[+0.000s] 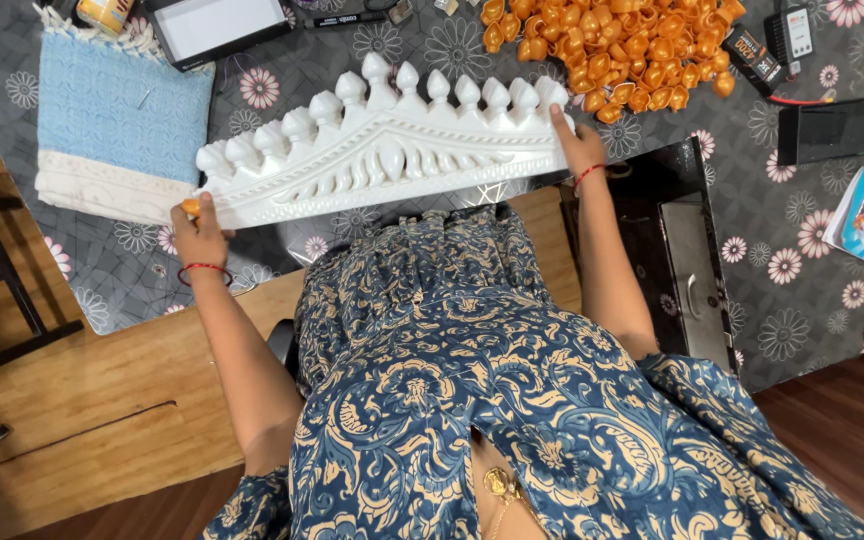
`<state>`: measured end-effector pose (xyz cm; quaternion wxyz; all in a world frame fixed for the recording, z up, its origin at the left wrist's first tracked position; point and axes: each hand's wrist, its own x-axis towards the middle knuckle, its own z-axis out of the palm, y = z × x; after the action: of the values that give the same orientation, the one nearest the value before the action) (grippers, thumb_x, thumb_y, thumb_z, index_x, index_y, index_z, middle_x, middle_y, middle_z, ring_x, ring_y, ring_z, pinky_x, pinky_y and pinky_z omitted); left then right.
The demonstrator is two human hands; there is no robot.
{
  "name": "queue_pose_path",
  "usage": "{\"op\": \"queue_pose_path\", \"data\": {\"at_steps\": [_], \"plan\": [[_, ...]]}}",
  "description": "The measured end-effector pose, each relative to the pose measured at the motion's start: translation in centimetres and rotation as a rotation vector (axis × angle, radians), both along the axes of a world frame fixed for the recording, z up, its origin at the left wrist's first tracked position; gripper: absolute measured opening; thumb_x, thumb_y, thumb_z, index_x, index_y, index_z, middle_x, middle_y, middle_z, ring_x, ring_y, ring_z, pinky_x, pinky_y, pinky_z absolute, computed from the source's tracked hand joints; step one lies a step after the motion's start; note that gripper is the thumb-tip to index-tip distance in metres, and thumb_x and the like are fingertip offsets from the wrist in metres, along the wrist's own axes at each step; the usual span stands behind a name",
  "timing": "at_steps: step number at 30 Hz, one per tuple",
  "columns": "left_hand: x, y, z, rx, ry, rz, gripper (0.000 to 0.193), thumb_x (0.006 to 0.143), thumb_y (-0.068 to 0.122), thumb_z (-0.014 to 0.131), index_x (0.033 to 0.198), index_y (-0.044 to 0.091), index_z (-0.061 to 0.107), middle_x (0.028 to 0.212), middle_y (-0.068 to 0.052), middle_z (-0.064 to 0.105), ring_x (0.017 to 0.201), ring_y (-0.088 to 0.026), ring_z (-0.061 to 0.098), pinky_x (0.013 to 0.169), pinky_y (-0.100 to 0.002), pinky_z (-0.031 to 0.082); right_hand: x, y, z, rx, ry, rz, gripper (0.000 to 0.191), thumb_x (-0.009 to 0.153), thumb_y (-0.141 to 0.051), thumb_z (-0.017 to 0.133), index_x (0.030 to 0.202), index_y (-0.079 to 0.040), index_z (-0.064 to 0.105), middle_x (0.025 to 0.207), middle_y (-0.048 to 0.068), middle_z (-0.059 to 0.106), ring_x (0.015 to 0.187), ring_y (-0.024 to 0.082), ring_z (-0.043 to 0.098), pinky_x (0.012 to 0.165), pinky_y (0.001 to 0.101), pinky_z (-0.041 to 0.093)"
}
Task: The person inserts small orange bulb covers into a white decorative light fixture on a table. They then carry the fixture to a storage area, place it on a shelf, and return with another fixture to continue inserting the covers.
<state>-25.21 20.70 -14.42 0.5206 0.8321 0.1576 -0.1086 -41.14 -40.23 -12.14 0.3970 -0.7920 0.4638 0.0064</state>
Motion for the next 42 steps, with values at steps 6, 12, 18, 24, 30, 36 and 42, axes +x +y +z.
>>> {"op": "queue_pose_path", "data": {"at_steps": [6, 12, 18, 24, 30, 36, 42], "plan": [[-2.6, 4.1, -0.8, -0.049, -0.087, 0.008, 0.046, 0.11, 0.044, 0.067, 0.116, 0.001, 0.052, 0.094, -0.007, 0.067, 0.064, -0.013, 0.065, 0.053, -0.025, 0.055, -0.8, 1.6, -1.3, -0.011, 0.082, 0.157, 0.081, 0.092, -0.077, 0.055, 0.112, -0.002, 0.078, 0.103, 0.02, 0.076, 0.103, 0.027, 0.072, 0.094, 0.0368, 0.05], [-3.5, 5.4, -1.0, -0.262, -0.036, 0.062, 0.043, 0.114, 0.047, 0.058, 0.12, 0.005, 0.055, 0.093, -0.005, 0.062, 0.064, -0.012, 0.061, 0.052, -0.024, 0.043, 1.0, 2.6, -2.0, -0.12, -0.427, 0.3, 0.07, 0.097, -0.058, 0.074, 0.127, 0.005, 0.064, 0.115, 0.021, 0.073, 0.109, 0.03, 0.07, 0.093, 0.0373, 0.052], [-3.3, 4.8, -0.1, -0.27, -0.069, 0.11, 0.041, 0.111, 0.044, 0.056, 0.123, 0.005, 0.057, 0.106, -0.005, 0.067, 0.061, -0.012, 0.062, 0.052, -0.024, 0.047, 3.7, 3.0, 0.6, -0.233, -0.098, 0.286, 0.049, 0.086, -0.036, 0.083, 0.117, 0.0, 0.075, 0.11, 0.02, 0.077, 0.104, 0.03, 0.074, 0.092, 0.0376, 0.056], [-3.5, 4.0, 1.0, -0.228, -0.09, 0.093, 0.043, 0.112, 0.045, 0.057, 0.12, 0.002, 0.057, 0.103, -0.007, 0.066, 0.063, -0.013, 0.065, 0.053, -0.025, 0.048, 8.8, 2.4, 2.7, -0.543, 0.182, 0.507, 0.054, 0.061, -0.014, 0.084, 0.114, -0.007, 0.077, 0.106, 0.021, 0.074, 0.099, 0.036, 0.071, 0.086, 0.0438, 0.057], [-5.0, 4.1, 0.8, -0.162, -0.007, 0.2, 0.046, 0.112, 0.047, 0.058, 0.109, 0.002, 0.053, 0.088, -0.004, 0.062, 0.061, -0.013, 0.065, 0.048, -0.024, 0.043, 13.0, 0.9, 4.2, -0.636, 0.6, 0.975, 0.033, 0.079, -0.025, 0.081, 0.098, 0.001, 0.081, 0.104, 0.024, 0.075, 0.098, 0.039, 0.072, 0.085, 0.0454, 0.059], [-7.4, 4.4, -0.1, -0.33, 0.041, 0.326, 0.043, 0.111, 0.05, 0.052, 0.111, 0.008, 0.057, 0.082, -0.002, 0.06, 0.059, -0.011, 0.063, 0.048, -0.023, 0.045, 13.8, 0.1, 4.9, -0.523, 0.722, 0.841, 0.042, 0.068, -0.024, 0.087, 0.1, 0.0, 0.076, 0.108, 0.023, 0.072, 0.103, 0.036, 0.07, 0.088, 0.0436, 0.057], [-6.8, 1.8, 0.2, -0.234, -0.07, 0.408, 0.043, 0.109, 0.048, 0.055, 0.113, 0.006, 0.056, 0.079, -0.003, 0.065, 0.057, -0.011, 0.064, 0.046, -0.023, 0.046, 11.5, 0.7, 4.8, -0.677, 0.559, 0.867, 0.028, 0.082, -0.012, 0.072, 0.107, -0.001, 0.075, 0.112, 0.024, 0.073, 0.105, 0.039, 0.071, 0.086, 0.0454, 0.058]]}}
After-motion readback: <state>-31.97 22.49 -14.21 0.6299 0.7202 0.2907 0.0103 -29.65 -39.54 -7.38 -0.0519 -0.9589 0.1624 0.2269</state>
